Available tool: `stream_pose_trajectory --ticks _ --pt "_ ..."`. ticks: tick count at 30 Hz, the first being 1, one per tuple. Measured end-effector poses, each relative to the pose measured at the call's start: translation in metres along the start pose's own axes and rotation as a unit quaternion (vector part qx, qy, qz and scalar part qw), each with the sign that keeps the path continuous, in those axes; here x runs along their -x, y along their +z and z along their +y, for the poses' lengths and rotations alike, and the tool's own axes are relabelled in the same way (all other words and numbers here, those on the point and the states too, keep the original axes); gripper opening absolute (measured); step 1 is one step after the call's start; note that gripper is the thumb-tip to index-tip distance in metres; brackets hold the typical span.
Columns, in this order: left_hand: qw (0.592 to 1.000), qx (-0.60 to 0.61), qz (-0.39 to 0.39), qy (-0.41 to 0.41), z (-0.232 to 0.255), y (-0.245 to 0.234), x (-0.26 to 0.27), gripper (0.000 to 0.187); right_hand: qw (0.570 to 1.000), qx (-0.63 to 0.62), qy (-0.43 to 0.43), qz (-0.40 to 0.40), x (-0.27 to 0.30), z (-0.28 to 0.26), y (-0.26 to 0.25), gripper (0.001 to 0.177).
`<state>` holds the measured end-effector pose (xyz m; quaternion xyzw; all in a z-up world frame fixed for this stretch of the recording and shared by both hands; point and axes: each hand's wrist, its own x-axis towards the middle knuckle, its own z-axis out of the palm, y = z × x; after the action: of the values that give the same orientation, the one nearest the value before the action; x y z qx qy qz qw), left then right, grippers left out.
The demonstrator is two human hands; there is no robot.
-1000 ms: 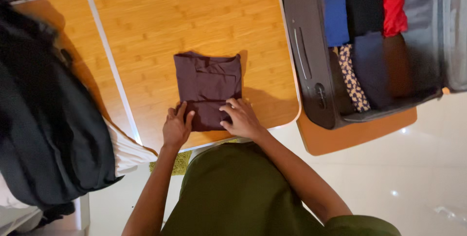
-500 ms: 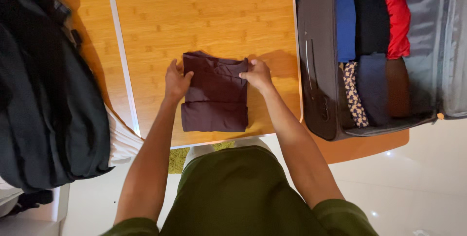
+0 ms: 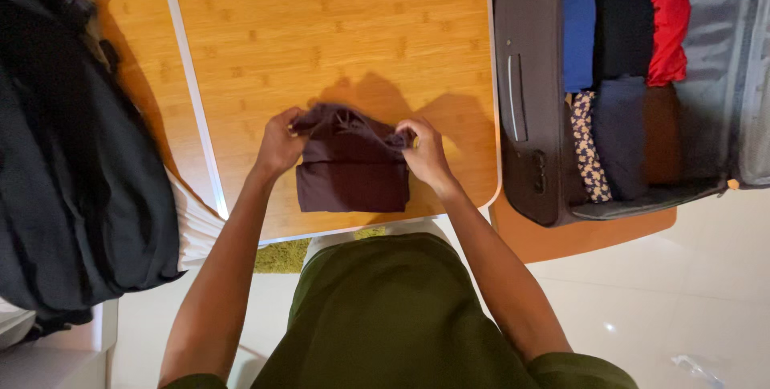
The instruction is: The person folds a brown shirt and a pair of black pants on a small wooden table and places them into a suitcase.
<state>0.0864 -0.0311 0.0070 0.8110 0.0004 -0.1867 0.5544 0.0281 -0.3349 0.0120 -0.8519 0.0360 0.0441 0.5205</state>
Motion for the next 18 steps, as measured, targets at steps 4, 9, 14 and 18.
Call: stream_pose_trajectory --ticks 4,9,14,18 --pt "0.998 -0.035 0.030 0.051 -0.011 0.000 0.034 0.041 0.998 0.010 -0.055 0.028 0.027 -0.007 0.003 0.040" --pt "0.963 -0.179 0.097 0.174 -0.017 0.007 0.060 0.037 0.998 0.060 -0.021 0.010 0.049 -0.009 0.003 0.033" --pt "0.990 -0.118 0.076 0.018 -0.013 0.008 0.084 0.031 0.994 0.100 0.028 -0.036 0.072 -0.005 -0.001 0.042" --pt "0.980 -0.151 0.097 0.083 -0.016 0.012 0.087 0.043 0.994 0.098 0.021 -0.033 0.074 -0.011 0.002 0.049"
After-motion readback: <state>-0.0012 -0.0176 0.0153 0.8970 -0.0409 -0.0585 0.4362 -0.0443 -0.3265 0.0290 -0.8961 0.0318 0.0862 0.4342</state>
